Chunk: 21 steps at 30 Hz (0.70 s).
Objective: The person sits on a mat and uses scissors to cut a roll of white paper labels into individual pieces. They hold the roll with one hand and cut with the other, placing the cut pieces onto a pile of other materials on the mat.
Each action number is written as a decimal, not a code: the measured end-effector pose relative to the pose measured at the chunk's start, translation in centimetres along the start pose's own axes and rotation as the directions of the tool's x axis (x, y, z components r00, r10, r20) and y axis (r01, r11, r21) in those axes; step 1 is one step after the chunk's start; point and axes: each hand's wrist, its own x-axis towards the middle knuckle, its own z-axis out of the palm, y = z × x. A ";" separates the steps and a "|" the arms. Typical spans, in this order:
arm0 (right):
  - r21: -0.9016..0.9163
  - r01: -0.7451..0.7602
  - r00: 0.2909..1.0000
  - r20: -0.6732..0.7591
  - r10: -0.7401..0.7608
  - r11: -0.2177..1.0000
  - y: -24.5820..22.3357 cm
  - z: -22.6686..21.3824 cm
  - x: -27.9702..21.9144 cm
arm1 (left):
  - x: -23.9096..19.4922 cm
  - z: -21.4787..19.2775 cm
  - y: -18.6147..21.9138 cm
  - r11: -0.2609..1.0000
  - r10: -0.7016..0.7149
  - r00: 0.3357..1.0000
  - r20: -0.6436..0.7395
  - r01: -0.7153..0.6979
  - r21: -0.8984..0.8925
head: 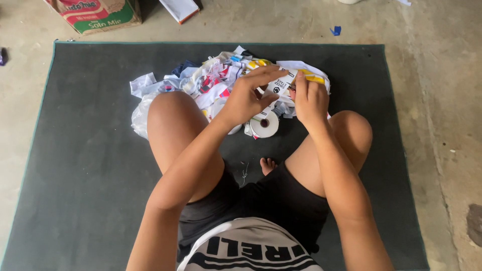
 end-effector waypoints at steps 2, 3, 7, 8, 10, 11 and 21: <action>0.009 0.021 1.000 -0.007 -0.021 1.000 0.7 0.4 0.1 | 0.0 0.0 -0.3 0.999 -0.011 1.000 0.021 0.011 -0.039; 0.018 0.050 0.999 -0.012 -0.050 0.999 1.1 0.6 0.3 | 0.1 -0.1 -0.4 0.997 -0.019 0.999 0.036 0.021 -0.074; -0.039 0.098 0.993 -0.056 -0.100 0.994 1.6 1.2 0.7 | -0.1 0.3 -2.5 0.969 -0.060 0.996 0.061 0.073 -0.235; -0.046 0.117 0.991 -0.059 -0.119 0.992 1.2 1.1 0.6 | -0.2 0.3 -2.6 0.955 -0.081 0.993 0.081 0.100 -0.280; -0.052 0.136 0.988 -0.062 -0.140 0.989 1.1 0.9 0.6 | -0.1 0.2 -2.5 0.938 -0.099 0.990 0.102 0.127 -0.323; -0.040 0.159 0.985 -0.068 -0.162 0.986 1.4 0.9 0.6 | -0.2 0.2 -2.3 0.930 -0.088 0.988 0.127 0.127 -0.346; -0.069 0.212 0.972 -0.088 -0.217 0.975 2.1 1.0 0.6 | -0.6 0.8 -5.4 0.949 -0.076 0.983 0.168 0.123 -0.292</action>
